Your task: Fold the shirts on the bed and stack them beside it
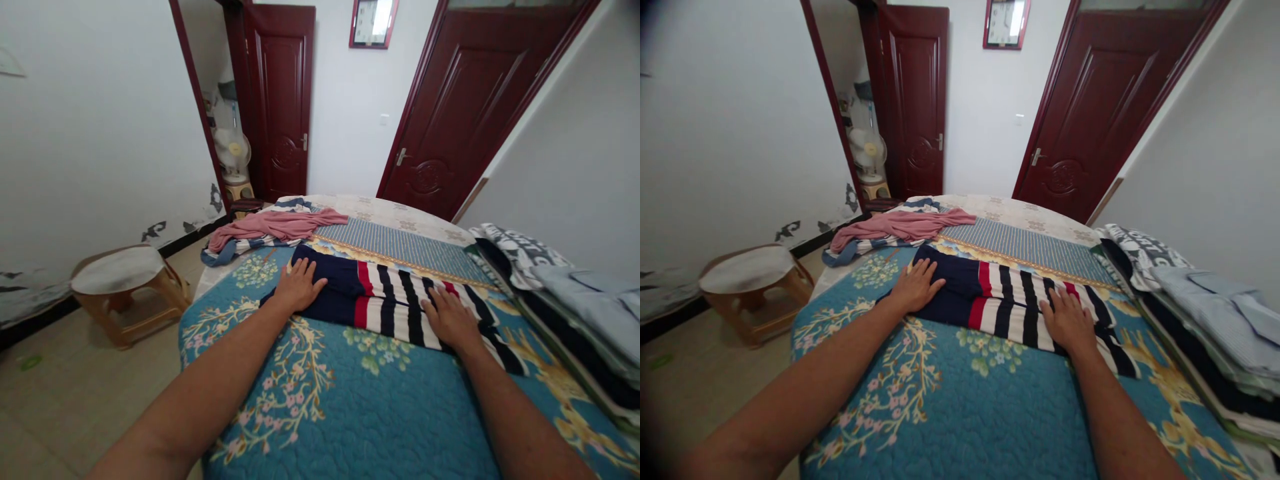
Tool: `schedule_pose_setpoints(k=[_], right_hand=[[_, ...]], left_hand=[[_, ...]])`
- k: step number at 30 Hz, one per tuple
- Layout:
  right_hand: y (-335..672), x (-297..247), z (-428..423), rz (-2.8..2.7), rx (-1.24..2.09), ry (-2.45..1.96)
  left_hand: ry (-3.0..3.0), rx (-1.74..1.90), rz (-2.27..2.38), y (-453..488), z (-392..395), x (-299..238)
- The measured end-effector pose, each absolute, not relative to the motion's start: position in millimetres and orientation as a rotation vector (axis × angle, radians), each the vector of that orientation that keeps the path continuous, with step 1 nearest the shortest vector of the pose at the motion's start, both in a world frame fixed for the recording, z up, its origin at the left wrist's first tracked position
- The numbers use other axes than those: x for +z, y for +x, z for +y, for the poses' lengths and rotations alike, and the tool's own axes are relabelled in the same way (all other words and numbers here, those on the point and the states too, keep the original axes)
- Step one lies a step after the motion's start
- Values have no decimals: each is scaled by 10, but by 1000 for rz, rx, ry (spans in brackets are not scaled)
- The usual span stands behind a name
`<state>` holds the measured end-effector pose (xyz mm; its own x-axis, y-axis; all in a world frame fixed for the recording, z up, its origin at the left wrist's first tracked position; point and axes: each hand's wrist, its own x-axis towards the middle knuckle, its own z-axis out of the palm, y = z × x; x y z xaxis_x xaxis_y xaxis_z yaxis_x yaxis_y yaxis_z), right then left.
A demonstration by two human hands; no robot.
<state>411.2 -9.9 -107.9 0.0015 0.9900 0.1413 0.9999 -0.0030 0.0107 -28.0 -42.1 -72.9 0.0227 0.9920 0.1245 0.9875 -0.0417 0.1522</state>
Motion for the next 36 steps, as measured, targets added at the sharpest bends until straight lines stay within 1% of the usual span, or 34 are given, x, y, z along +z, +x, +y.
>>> schedule_pose_setpoints(k=[7,12,15,18,20,23,26,30,36], right_hand=[[4059,-982,-197,-2089,-123,-2193],[4112,-932,-322,-1997,-102,-2183],[4037,-841,-409,-1938,-196,-2108],[3710,-723,-506,-1996,-238,-1949],[3359,-678,-581,-2103,-168,-1795],[2822,-685,-690,-2288,-2,-1565],[2532,-708,-749,-2422,128,-1514],[2625,-675,-755,-2439,199,-1604],[3272,-679,-735,-2315,154,-1823]], left_hand=[[2016,317,2388,-575,-282,-711],[2075,507,2529,-728,-279,-620],[2260,718,2404,-628,-304,-529],[2477,868,2091,-324,-358,-495],[2589,811,1870,-67,-409,-529],[2697,563,1598,230,-475,-631],[2707,373,1507,323,-489,-721],[2709,315,1549,270,-447,-758],[2682,260,1733,171,-429,-759]])
